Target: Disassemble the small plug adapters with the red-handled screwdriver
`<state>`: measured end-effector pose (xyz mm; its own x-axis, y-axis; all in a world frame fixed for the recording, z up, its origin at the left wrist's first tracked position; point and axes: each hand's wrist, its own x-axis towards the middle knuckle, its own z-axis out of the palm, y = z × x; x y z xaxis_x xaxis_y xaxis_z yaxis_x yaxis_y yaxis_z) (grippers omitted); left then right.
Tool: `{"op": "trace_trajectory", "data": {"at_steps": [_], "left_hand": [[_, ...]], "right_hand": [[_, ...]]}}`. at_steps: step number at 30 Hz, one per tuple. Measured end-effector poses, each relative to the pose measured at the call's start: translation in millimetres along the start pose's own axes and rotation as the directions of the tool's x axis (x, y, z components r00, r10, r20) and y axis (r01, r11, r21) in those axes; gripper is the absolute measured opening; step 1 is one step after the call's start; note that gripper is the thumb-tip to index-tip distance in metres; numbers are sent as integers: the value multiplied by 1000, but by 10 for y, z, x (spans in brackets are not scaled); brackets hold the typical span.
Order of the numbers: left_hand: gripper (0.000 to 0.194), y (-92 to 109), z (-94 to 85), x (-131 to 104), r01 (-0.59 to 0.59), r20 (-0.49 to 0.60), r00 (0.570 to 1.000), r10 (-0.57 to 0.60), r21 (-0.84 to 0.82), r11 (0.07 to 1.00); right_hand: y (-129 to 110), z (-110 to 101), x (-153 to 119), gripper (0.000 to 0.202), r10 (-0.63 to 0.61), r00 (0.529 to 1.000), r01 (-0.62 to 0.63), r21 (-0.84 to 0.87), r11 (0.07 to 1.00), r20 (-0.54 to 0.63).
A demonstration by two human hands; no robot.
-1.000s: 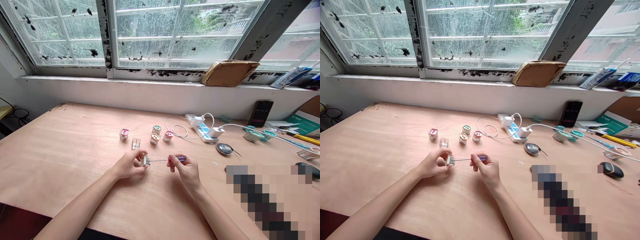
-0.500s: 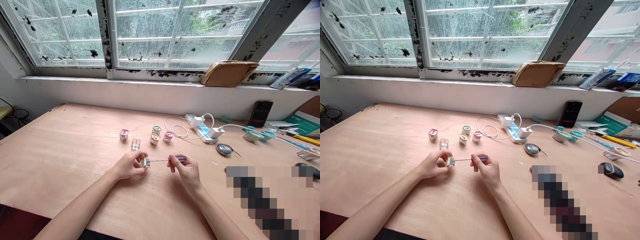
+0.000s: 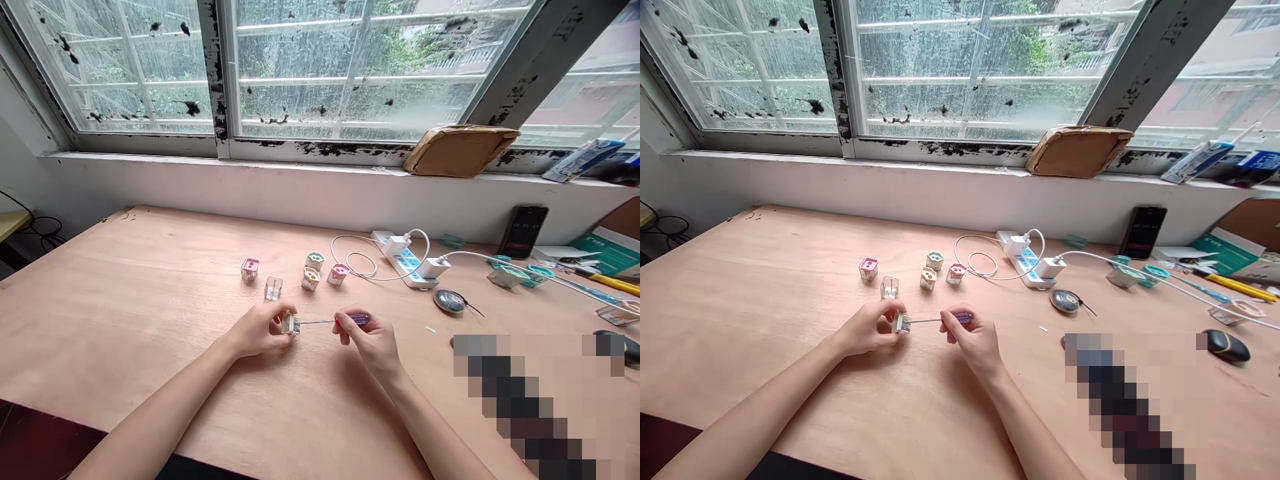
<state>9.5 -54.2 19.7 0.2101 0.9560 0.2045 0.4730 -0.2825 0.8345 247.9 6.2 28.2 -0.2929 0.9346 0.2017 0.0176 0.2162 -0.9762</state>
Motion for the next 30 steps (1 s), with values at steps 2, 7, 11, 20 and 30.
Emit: {"op": "trace_trajectory", "data": {"at_steps": [2, 7, 11, 20, 30], "left_hand": [[32, -24, -7, 5, 1, 7, 1000, -1, 38, 999], [31, -58, -23, 25, 15, 14, 1000, -17, 133, 991], [28, -33, -28, 40, -1, 35, 999, -6, 195, 981], [25, 46, -74, 62, 26, 88, 995, -44, 198, 980], [25, 41, -89, 58, 47, 111, 992, -63, 141, 989]], "right_hand": [[-2, -12, 11, 43, 8, 999, -6, -35, 999, 48], [56, -56, 31, 42, -13, 991, 29, -118, 993, 134], [87, -84, 29, 35, -39, 987, 71, -204, 976, 158], [29, -132, 54, 27, -53, 975, 122, -318, 940, 217], [-44, -120, 38, 16, -108, 956, 211, -382, 900, 274]]}}
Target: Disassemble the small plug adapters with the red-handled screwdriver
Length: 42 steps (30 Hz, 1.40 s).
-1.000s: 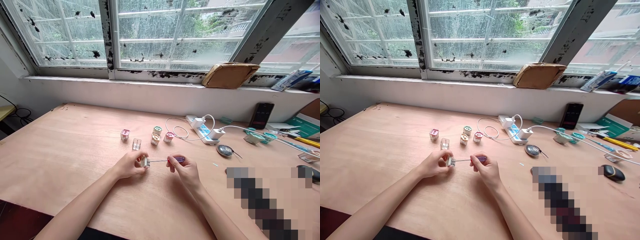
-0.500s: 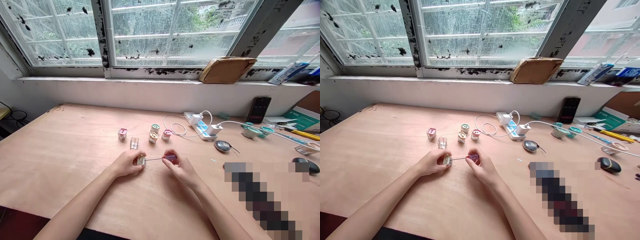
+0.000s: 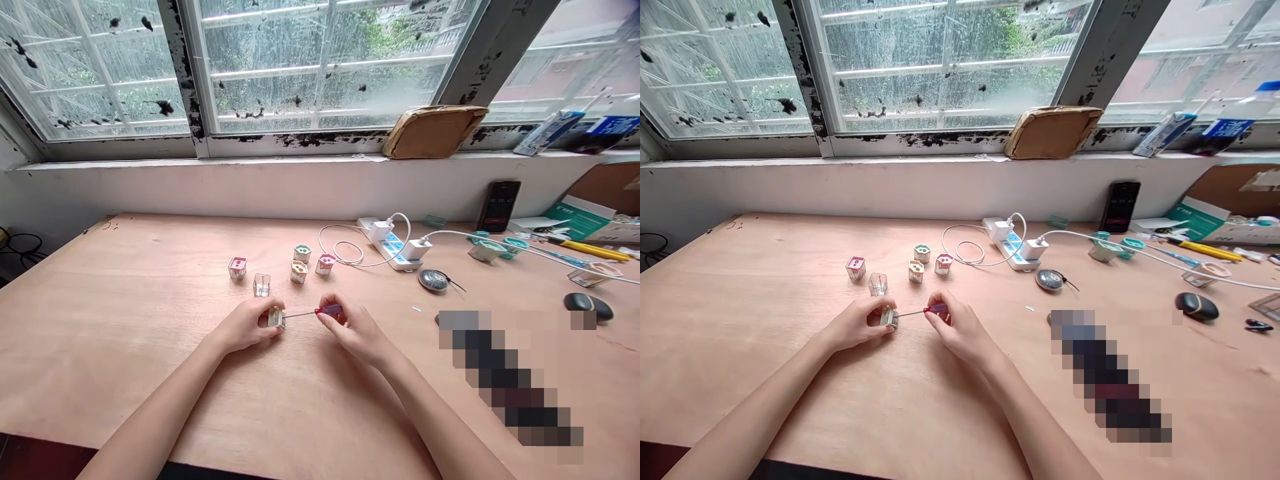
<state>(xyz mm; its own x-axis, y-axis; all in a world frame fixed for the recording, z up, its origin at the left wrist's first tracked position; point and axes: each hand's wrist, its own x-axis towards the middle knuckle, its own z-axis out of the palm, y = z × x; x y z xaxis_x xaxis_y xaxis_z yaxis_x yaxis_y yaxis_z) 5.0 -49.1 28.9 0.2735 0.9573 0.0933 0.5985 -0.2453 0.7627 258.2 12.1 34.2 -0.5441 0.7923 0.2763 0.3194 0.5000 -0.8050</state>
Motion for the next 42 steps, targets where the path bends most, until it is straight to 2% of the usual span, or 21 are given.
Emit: {"op": "trace_trajectory", "data": {"at_steps": [5, 11, 16, 21, 26, 32, 37, 42], "left_hand": [[25, -22, -5, 4, -16, 3, 1000, 16, 25, 1000], [25, -19, -4, -6, -14, 2, 1000, 14, 55, 998], [26, -2, 3, -20, -24, -10, 1000, 25, 82, 996], [28, -25, 12, -16, -28, -26, 999, 31, 112, 993], [30, -44, 16, -7, -40, -14, 999, 42, 125, 991], [27, -16, 7, -6, -34, -9, 999, 35, 122, 992], [30, -11, 6, -14, -39, -14, 999, 41, 121, 992], [32, -21, 18, -24, -21, -7, 1000, 22, 89, 996]], "right_hand": [[-11, -7, -15, 30, 51, 999, -53, -128, 990, -16], [-11, -10, -37, 15, -3, 999, 7, -89, 996, 43], [-32, -2, -37, 35, -10, 999, 0, -262, 965, -34], [-79, -3, -54, 14, -69, 998, 70, -191, 979, 12], [-89, 7, -68, 30, -126, 990, 102, -306, 946, -59], [-111, -8, -72, 10, -117, 993, 120, -243, 963, 27], [-86, -15, -70, 28, -97, 995, 86, -301, 950, -23], [-104, -30, -68, 9, -75, 996, 81, -202, 976, 36]]}}
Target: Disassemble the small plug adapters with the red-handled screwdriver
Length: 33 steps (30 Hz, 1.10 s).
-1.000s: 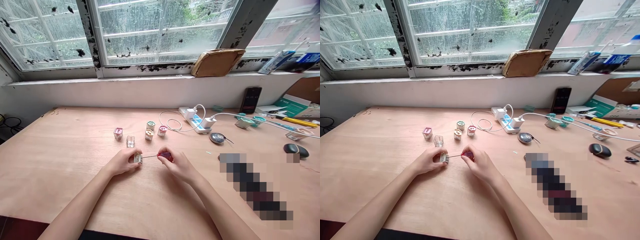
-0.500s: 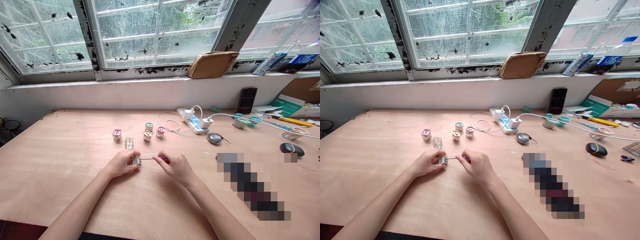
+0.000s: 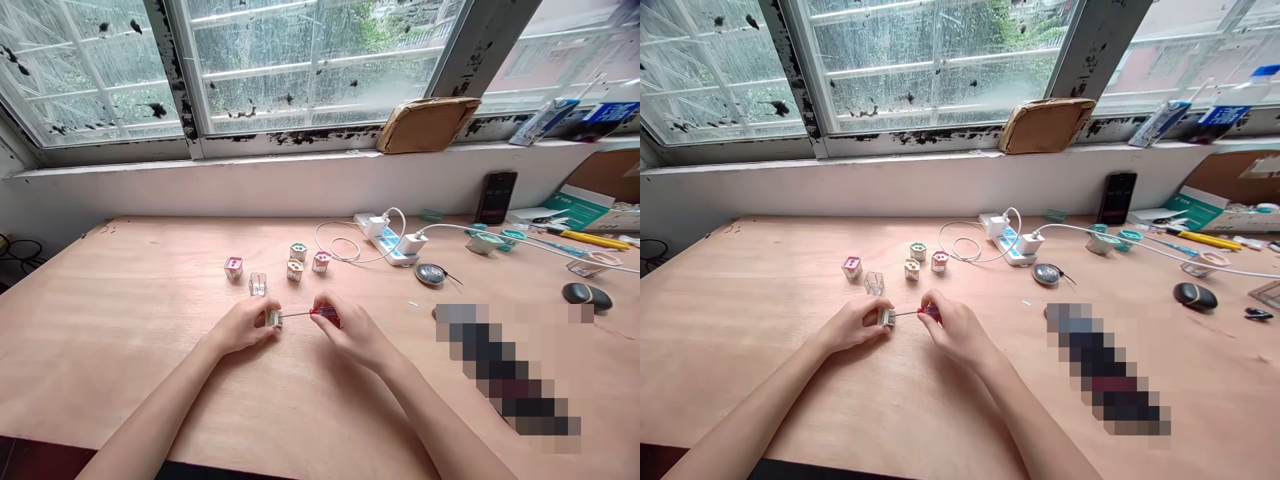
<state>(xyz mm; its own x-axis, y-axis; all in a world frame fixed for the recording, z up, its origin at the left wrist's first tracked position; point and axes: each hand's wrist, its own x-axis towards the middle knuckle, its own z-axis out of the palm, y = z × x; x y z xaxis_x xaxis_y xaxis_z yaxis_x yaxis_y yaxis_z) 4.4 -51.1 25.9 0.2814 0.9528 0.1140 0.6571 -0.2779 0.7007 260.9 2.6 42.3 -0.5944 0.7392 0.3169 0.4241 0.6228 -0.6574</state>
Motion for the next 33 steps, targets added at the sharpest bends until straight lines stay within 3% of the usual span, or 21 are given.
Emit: {"op": "trace_trajectory", "data": {"at_steps": [8, 12, 16, 33], "left_hand": [[33, 6, -1, 16, 3, 1, 1000, -3, 12, 1000], [32, -4, -19, 12, -5, 3, 1000, 5, -11, 1000], [31, -22, -38, 11, -8, 8, 1000, 9, -46, 999], [32, -12, -40, 18, 9, 14, 1000, -8, -82, 997]], "right_hand": [[6, 41, -15, 29, -38, 997, 33, -82, 996, -68], [-8, 53, 0, 19, 14, 999, -13, 45, 999, -35], [15, 46, -1, 13, -10, 999, 15, 148, 989, -34], [3, 101, -25, 12, -34, 999, 36, 180, 983, -19]]}}
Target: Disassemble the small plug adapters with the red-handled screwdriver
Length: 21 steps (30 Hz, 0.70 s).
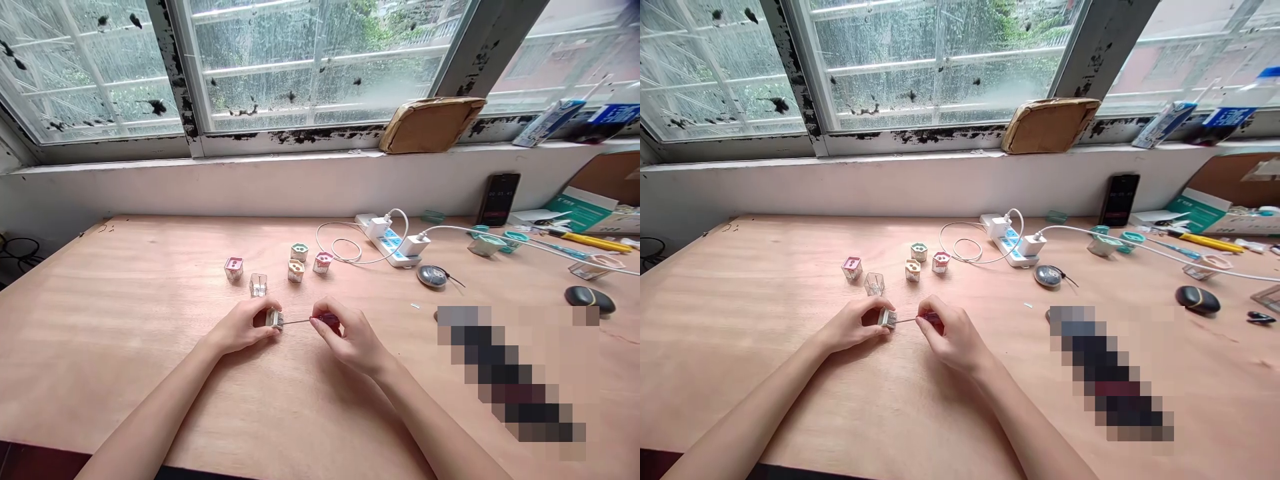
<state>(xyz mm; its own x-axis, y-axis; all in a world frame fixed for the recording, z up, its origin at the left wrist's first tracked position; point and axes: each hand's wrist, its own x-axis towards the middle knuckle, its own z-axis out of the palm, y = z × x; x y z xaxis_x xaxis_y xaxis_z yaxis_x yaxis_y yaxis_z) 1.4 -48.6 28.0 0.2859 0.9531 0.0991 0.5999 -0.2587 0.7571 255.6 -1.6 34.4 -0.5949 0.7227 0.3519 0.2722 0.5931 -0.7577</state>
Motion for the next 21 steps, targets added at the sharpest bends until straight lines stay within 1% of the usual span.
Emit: {"op": "trace_trajectory", "data": {"at_steps": [11, 17, 21], "left_hand": [[32, -27, 1, -6, 4, 0, 1000, -4, 3, 1000], [32, -21, -3, -10, 2, -4, 1000, -3, -7, 1000], [33, -28, -7, -8, 4, -3, 1000, -4, -18, 1000]], "right_hand": [[9, -6, 20, 14, 24, 1000, -24, -1, 1000, -14], [28, -11, 41, 17, 88, 995, -88, 5, 996, -38], [35, -28, 35, 17, 57, 998, -57, 4, 998, -8]]}}
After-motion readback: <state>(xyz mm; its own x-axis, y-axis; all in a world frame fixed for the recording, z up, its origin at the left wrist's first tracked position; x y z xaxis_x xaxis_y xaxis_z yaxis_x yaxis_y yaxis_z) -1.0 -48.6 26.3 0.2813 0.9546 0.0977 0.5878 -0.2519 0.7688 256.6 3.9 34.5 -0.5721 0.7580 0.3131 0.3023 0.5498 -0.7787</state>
